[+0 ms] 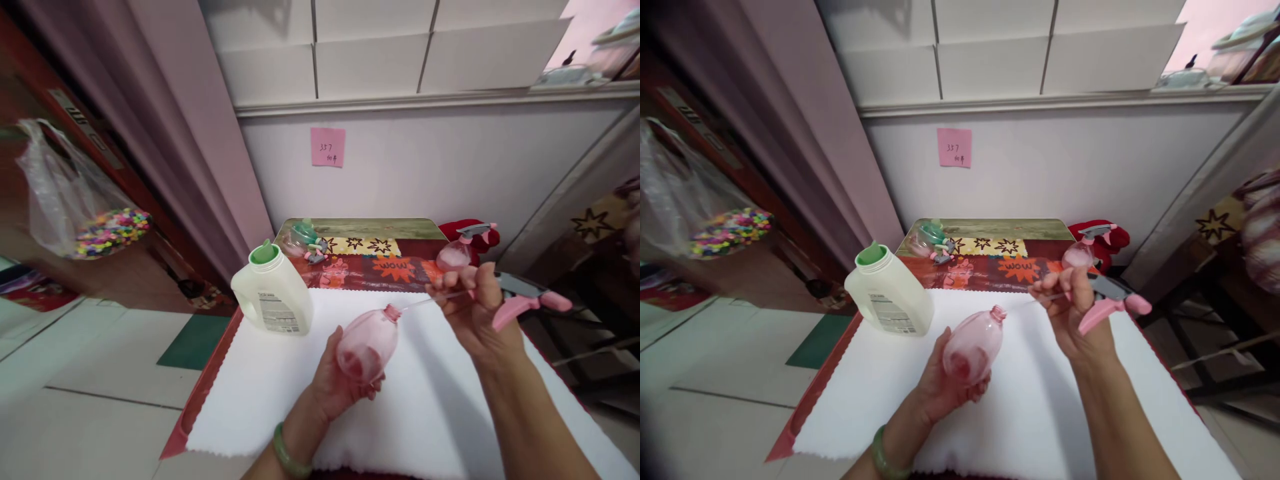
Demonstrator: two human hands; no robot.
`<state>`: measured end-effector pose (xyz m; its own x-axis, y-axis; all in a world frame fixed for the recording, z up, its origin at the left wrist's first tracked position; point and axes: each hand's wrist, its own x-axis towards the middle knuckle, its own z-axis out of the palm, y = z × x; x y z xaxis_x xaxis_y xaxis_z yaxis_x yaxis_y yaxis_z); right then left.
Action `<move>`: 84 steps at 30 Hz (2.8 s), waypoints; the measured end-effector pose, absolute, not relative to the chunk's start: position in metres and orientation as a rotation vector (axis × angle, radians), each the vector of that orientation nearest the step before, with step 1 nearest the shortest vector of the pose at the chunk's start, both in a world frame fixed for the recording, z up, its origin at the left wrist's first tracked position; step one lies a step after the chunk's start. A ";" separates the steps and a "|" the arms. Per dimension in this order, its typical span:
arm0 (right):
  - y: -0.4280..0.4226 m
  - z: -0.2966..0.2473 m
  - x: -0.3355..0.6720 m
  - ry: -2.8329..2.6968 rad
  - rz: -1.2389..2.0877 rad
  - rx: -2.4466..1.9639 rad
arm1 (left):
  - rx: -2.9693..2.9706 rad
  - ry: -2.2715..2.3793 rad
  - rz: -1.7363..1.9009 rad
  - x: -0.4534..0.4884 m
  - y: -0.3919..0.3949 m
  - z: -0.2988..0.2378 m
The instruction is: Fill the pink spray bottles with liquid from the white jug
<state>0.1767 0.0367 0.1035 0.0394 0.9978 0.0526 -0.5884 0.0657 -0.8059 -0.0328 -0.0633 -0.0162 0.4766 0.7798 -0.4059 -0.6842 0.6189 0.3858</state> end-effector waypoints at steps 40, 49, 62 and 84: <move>0.088 -0.046 0.304 -1.650 0.189 -2.171 | 1.454 1.667 1.374 -0.017 0.062 -0.055; 0.046 -0.040 0.228 -1.671 0.144 -1.508 | 1.530 1.613 1.315 -0.020 0.068 -0.072; -0.023 -0.012 0.107 -1.783 0.635 -0.794 | 1.364 1.942 1.552 -0.099 -0.099 -0.032; 0.028 0.107 -0.068 -1.747 1.014 -0.952 | 0.498 1.857 1.885 -0.193 -0.118 -0.021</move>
<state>-0.0677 0.0278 0.1070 -0.3212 0.8968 0.3043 0.1810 0.3735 -0.9098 -0.1933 -0.1176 -0.0206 -0.8357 0.5466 -0.0531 -0.0613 0.0033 0.9981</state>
